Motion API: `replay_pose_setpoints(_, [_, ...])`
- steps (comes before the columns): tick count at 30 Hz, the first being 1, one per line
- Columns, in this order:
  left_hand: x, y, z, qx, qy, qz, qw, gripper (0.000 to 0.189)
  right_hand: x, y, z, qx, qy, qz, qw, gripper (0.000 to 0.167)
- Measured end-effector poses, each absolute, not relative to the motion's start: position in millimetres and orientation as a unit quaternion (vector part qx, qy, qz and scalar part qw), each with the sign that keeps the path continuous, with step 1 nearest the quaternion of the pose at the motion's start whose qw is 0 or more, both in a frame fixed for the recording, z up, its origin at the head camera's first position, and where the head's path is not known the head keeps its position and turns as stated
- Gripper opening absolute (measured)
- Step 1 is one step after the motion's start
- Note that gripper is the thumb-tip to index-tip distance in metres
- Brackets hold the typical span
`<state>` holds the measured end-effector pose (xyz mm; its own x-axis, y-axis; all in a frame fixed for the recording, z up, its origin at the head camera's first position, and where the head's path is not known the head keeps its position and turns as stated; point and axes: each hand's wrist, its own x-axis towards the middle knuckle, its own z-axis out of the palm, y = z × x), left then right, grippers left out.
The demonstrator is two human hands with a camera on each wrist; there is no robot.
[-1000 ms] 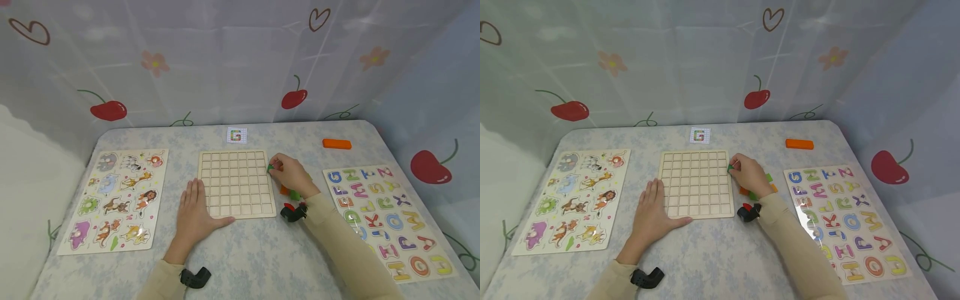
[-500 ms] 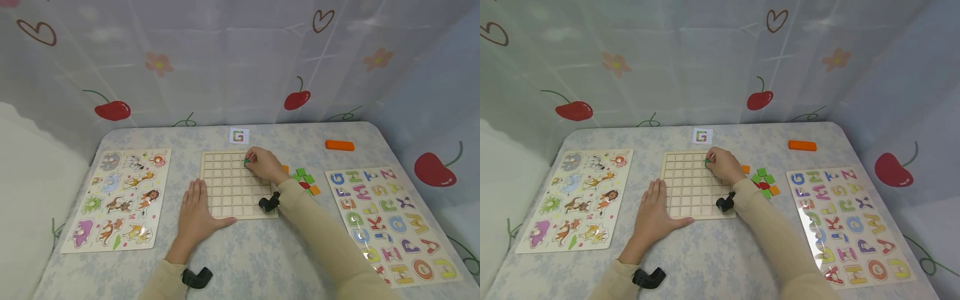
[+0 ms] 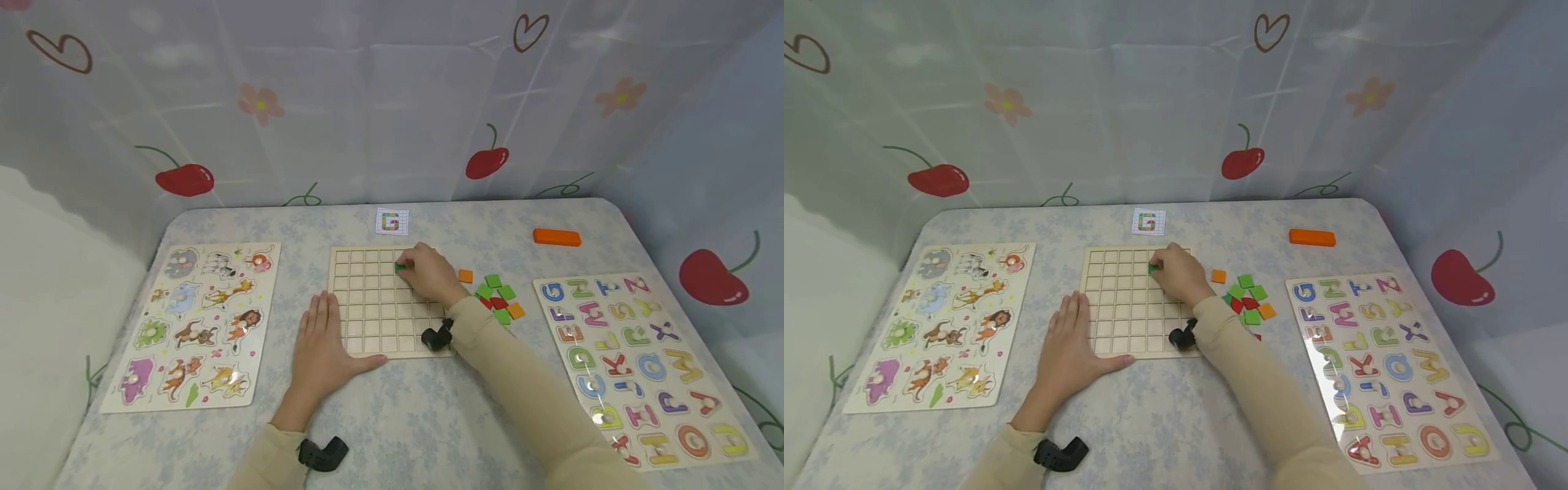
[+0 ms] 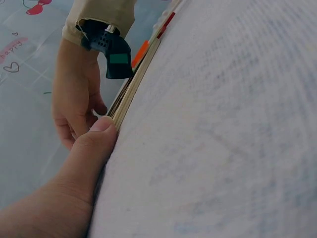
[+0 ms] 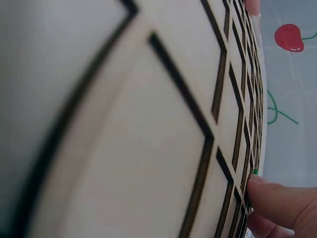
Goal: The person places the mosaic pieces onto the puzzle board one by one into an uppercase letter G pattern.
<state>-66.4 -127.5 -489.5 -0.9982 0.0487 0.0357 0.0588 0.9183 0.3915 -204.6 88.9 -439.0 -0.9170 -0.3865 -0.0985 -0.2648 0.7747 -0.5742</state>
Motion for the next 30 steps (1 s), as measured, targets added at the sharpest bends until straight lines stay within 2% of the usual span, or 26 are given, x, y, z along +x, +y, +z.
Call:
replay_pose_setpoints(8, [-66,-127,-487,-0.027,-0.980,-0.198,0.006,0.148,-198,112,-426,-0.175,0.934,-0.283,0.130,0.025])
replay_pose_setpoints(17, [-66,-128,-487,-0.029,-0.980,-0.198,0.002,0.149,-198,171,-423,-0.127,0.952,-0.257,0.110,0.035])
replay_pose_setpoints(30, [-66,-129,-485,-0.032,-0.978,-0.206,0.004,0.148,-196,193,-428,-0.089,0.961,-0.225,0.137,0.027])
